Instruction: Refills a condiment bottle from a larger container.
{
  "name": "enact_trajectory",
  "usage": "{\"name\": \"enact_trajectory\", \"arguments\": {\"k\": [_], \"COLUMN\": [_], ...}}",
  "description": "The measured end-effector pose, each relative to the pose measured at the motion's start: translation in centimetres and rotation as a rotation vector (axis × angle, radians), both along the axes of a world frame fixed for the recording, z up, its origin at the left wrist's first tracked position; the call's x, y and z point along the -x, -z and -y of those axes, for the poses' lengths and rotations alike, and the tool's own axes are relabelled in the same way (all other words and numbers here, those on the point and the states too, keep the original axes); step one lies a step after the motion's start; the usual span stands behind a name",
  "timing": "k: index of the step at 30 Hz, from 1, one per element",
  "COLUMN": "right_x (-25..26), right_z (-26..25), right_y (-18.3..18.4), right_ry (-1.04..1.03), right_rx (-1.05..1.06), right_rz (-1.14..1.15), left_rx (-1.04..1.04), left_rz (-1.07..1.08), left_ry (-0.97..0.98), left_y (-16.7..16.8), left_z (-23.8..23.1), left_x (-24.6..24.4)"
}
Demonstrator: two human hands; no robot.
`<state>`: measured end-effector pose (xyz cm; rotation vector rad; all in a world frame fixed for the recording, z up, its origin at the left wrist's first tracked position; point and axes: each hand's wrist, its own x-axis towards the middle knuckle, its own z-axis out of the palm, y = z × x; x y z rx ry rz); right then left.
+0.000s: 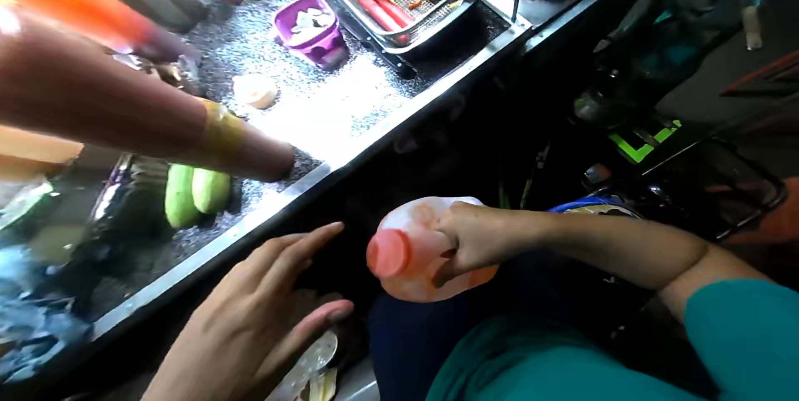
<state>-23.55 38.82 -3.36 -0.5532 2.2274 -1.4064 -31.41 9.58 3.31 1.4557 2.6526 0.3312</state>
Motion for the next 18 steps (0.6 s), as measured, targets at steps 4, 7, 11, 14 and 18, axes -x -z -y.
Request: {"name": "enact_trajectory", "arguments": {"k": [4, 7, 11, 14, 18], "right_x": [1.8, 3.3, 6.1, 8.6, 11.4], "right_z": [-0.7, -1.5, -3.8, -5.9, -8.1], "right_y": [-1.1, 0.4, 5.4, 10.7, 16.0], "right_ry": [-0.238, -0.347, -0.379, -0.433, -0.37], "right_rx": [-0.273, -0.43, -0.6, -0.709, -0.802], "right_rz": [-0.094, -0.105, -0.062, -0.042, 0.107], "left_rx": [-0.053, -0.015, -0.011, 0.003, -0.017], "left_rz": [0.164, 0.324, 0.54, 0.585, 0.413], "left_ry": [-0.187, -0.298, -0.425, -0.475, -0.53], "left_y": [3.3, 9.9, 18.3, 22.5, 25.7], "left_z": [3.5, 5.6, 7.0, 6.5, 5.3], "left_x": [-1.3, -3.2, -7.0, -9.9, -12.1]}}
